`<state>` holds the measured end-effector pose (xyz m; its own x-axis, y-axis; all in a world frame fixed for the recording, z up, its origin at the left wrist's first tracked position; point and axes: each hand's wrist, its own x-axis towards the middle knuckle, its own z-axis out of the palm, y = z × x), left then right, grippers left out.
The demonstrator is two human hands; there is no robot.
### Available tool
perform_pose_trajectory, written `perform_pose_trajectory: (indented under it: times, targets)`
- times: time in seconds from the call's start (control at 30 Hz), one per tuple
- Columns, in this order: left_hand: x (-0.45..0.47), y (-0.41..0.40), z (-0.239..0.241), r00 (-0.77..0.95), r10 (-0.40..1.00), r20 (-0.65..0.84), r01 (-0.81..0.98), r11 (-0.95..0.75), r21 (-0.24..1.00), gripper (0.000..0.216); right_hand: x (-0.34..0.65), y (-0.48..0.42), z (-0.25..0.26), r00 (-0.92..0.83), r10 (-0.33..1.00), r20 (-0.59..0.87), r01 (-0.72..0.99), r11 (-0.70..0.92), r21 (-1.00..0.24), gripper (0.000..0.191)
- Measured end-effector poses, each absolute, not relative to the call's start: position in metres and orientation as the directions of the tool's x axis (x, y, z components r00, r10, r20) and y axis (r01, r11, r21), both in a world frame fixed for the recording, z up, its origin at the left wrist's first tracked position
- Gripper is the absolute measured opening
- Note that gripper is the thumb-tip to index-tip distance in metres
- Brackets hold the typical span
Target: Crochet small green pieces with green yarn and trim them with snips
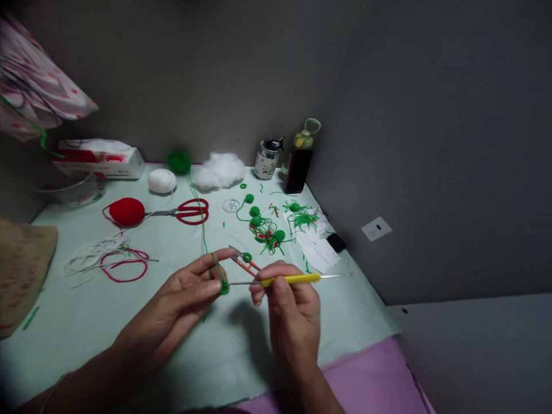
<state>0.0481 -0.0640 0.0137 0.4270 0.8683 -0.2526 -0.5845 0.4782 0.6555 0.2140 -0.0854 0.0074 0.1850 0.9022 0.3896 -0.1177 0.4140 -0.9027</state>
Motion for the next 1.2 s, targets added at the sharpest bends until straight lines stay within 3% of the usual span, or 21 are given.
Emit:
perform_pose_trajectory:
  times: [0.03, 0.1, 0.17, 0.23, 0.3, 0.47, 0.6, 0.77, 1.2]
  targets:
    - [0.049, -0.065, 0.013, 0.389, 0.890, -0.237, -0.566, 0.433, 0.702, 0.044, 0.212, -0.085, 0.007, 0.155, 0.910, 0.384, -0.101, 0.401, -0.910, 0.019]
    - [0.052, -0.068, 0.012, 0.315, 0.927, -0.205, -0.514, 0.348, 0.784, 0.049, 0.207, -0.087, 0.005, 0.090, 0.878, 0.470, 0.113, 0.460, -0.881, 0.012]
    - [0.055, -0.071, 0.010, 0.284, 0.940, -0.189, -0.483, 0.310, 0.818, 0.053, 0.203, -0.091, 0.000, 0.026, 0.789, 0.614, 0.412, 0.551, -0.725, 0.024]
    - [0.056, -0.072, 0.009, 0.312, 0.928, -0.202, -0.490, 0.339, 0.803, 0.055, 0.201, -0.094, -0.003, -0.012, 0.699, 0.715, 0.551, 0.601, -0.579, 0.038]
    - [0.055, -0.071, 0.008, 0.373, 0.900, -0.226, -0.498, 0.400, 0.769, 0.052, 0.202, -0.093, -0.004, 0.030, 0.690, 0.723, 0.495, 0.618, -0.610, 0.040]
    - [0.050, -0.065, 0.010, 0.428, 0.868, -0.251, -0.493, 0.458, 0.740, 0.046, 0.210, -0.081, -0.001, 0.125, 0.879, 0.461, -0.015, 0.466, -0.885, 0.021]
    - [0.048, -0.065, 0.012, 0.423, 0.871, -0.250, -0.469, 0.447, 0.761, 0.042, 0.212, -0.075, 0.004, 0.097, 0.945, 0.313, -0.272, 0.328, -0.905, 0.014]
    - [0.047, -0.066, 0.014, 0.434, 0.870, -0.236, -0.453, 0.437, 0.777, 0.034, 0.212, -0.077, 0.010, 0.086, 0.952, 0.294, -0.322, 0.306, -0.896, 0.020]
    - [0.046, -0.065, 0.011, 0.421, 0.877, -0.233, -0.418, 0.415, 0.808, 0.031, 0.214, -0.083, 0.007, 0.097, 0.929, 0.356, -0.188, 0.368, -0.910, 0.021]
